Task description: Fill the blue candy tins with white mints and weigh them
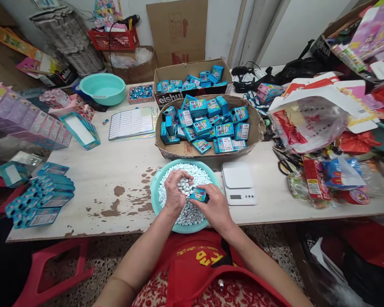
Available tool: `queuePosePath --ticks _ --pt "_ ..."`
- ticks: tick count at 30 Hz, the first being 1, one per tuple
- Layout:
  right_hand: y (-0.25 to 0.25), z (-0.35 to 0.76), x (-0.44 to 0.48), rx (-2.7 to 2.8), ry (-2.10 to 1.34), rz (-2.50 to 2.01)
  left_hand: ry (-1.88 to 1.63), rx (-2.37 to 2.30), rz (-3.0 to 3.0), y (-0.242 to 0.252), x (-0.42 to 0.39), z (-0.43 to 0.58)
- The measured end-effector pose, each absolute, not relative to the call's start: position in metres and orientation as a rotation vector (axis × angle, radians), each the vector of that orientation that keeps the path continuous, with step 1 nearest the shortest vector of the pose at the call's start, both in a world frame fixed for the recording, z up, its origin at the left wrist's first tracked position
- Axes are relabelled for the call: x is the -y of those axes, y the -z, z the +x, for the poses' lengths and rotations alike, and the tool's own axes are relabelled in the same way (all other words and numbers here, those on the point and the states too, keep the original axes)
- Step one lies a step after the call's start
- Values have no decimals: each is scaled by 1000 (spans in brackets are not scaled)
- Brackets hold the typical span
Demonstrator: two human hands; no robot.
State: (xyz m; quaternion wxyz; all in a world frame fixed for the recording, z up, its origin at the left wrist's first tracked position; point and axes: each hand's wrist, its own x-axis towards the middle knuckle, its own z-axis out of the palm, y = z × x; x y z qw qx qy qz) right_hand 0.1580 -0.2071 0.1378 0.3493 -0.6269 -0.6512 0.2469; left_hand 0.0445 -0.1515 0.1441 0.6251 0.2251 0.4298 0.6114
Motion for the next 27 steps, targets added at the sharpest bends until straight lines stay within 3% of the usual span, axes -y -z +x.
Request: queuePosePath --ticks 27 --pt "-153 164 191 1525 -631 -1601 -1415 -1101 713 -168 130 62"
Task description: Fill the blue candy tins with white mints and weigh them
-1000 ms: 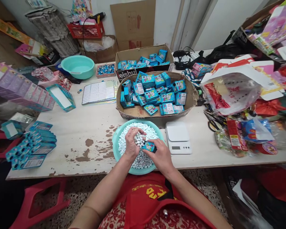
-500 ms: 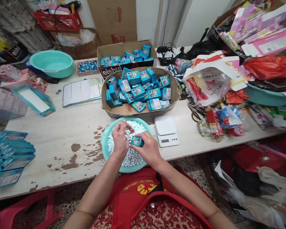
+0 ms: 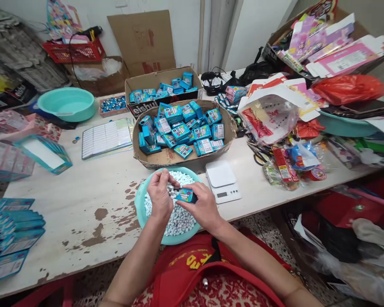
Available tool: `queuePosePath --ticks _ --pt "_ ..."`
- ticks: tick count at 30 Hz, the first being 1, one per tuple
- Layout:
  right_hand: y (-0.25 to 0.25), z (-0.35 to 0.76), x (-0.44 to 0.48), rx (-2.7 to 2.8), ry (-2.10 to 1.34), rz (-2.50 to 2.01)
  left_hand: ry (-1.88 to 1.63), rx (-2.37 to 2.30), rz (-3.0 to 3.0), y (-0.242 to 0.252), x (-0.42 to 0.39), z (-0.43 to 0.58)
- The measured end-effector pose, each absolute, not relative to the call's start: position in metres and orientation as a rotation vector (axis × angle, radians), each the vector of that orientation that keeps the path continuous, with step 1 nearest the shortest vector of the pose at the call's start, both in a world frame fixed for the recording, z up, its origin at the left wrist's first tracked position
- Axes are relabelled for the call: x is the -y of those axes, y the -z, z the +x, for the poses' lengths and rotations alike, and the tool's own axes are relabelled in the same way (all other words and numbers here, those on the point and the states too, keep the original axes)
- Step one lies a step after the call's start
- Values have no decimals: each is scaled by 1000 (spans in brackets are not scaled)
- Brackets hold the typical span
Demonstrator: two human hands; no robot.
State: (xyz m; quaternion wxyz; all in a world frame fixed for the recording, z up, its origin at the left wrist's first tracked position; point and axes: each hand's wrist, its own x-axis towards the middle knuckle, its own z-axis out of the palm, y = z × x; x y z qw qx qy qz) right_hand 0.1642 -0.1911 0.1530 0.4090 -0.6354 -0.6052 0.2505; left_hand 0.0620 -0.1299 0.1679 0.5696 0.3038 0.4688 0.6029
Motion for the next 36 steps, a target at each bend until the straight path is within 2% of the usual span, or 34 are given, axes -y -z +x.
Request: queuePosePath --ticks 4,18,25,28,31,33,36 --pt "-154 165 189 1531 -640 -1576 -1484 -1098 730 -170 129 65" --pt "-160 166 187 1433 -761 -1449 -1408 -983 853 -180 137 59" --pt "-140 164 183 1288 -856 -1398 -1339 -932 897 -185 142 65" --pt "-133 171 189 1217 -940 -1350 -1409 -889 982 -191 140 59" --pt "-127 194 209 1086 -998 -1315 -1534 -1056 1064 -181 128 54" --pt "-121 218 232 974 -966 -1352 -1419 -1257 1153 -163 123 59" --pt "-106 260 275 810 -813 -1563 -988 -1339 1428 -127 135 89"
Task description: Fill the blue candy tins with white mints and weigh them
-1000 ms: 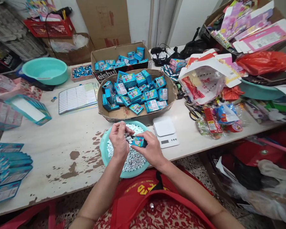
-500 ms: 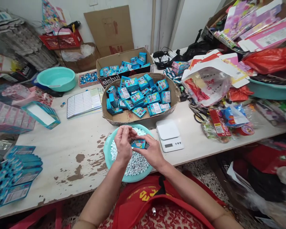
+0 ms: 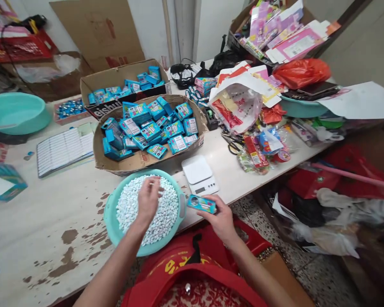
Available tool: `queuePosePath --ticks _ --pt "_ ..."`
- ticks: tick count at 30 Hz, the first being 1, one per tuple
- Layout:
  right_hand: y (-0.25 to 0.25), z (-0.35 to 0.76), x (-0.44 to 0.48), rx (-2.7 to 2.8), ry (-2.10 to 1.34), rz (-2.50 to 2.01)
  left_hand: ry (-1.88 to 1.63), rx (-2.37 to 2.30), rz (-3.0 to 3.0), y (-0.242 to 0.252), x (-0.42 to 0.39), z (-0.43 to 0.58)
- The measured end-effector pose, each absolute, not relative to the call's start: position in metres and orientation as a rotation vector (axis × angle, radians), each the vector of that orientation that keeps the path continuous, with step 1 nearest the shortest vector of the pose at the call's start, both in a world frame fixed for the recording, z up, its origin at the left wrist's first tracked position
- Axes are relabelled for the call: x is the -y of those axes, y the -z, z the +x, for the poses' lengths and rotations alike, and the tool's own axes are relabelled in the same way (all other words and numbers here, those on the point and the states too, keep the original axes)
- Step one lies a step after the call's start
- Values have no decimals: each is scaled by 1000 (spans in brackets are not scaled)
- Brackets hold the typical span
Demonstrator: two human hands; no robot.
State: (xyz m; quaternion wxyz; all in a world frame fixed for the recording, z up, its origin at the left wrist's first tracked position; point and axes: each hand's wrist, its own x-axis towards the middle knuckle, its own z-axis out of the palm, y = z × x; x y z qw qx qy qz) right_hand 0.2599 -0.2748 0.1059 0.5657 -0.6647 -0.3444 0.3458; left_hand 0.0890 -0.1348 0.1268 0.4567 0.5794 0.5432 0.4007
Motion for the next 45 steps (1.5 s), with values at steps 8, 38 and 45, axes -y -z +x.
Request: queuePosePath --ticks 8,38,45 --pt "-69 324 359 475 -519 -1988 361 -679 2520 -48 198 196" --pt "-57 324 337 427 -646 -1994 -574 -831 2517 -74 157 127" --pt "-52 312 335 506 -685 -2009 -799 -1242 2582 -78 140 53"
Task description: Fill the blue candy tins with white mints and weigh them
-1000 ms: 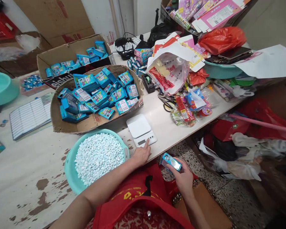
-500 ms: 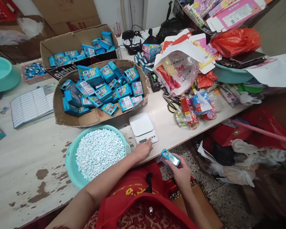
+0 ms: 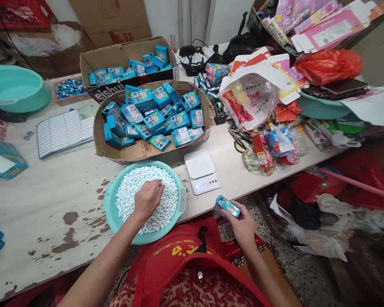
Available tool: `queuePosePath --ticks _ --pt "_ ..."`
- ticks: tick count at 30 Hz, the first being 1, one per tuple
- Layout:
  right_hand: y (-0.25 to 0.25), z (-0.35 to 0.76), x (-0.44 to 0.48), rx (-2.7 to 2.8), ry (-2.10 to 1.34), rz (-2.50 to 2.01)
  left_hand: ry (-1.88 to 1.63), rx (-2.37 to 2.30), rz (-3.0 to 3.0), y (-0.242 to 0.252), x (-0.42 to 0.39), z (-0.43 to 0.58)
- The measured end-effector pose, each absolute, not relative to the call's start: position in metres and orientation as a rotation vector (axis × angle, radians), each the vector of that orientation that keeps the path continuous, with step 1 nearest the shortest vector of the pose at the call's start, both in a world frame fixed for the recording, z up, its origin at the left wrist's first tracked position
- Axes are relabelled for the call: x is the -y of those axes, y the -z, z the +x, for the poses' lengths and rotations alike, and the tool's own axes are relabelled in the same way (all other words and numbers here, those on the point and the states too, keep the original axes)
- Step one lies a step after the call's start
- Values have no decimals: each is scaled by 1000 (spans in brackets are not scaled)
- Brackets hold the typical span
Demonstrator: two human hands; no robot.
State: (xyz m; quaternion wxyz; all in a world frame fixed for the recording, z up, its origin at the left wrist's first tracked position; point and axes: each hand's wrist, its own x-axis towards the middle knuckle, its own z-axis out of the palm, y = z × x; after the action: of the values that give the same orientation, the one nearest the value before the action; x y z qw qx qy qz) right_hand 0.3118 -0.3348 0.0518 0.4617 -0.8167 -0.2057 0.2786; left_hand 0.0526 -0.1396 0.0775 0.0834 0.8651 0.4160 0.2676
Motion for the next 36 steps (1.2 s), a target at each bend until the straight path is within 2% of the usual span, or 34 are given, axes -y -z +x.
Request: queuePosePath --ticks 9,14,17,19,22,27,30,33,36 --pt "-54 303 335 467 -735 -1992 -360 -1508 2594 -49 157 37" --pt "-61 300 328 472 -731 -2015 -550 -1502 2543 -53 147 26" --pt "-69 297 321 494 -721 -2022 -695 -1521 2529 -70 117 27" --pt "-74 296 315 503 -711 -2010 -666 -1563 2538 -85 87 38" --pt "-80 297 307 493 -701 -1976 -370 -1541 2577 -99 32 67" --pt "-84 313 299 456 -699 -1944 401 -1520 2441 -92 -49 120" --pt "-84 329 291 447 -699 -1924 619 -1506 2370 -84 -74 134" --pt "-82 343 271 467 -704 -1867 527 -1527 2397 -86 -74 131" --pt "-73 352 237 535 -723 -1771 39 -1565 2497 -96 -44 114"
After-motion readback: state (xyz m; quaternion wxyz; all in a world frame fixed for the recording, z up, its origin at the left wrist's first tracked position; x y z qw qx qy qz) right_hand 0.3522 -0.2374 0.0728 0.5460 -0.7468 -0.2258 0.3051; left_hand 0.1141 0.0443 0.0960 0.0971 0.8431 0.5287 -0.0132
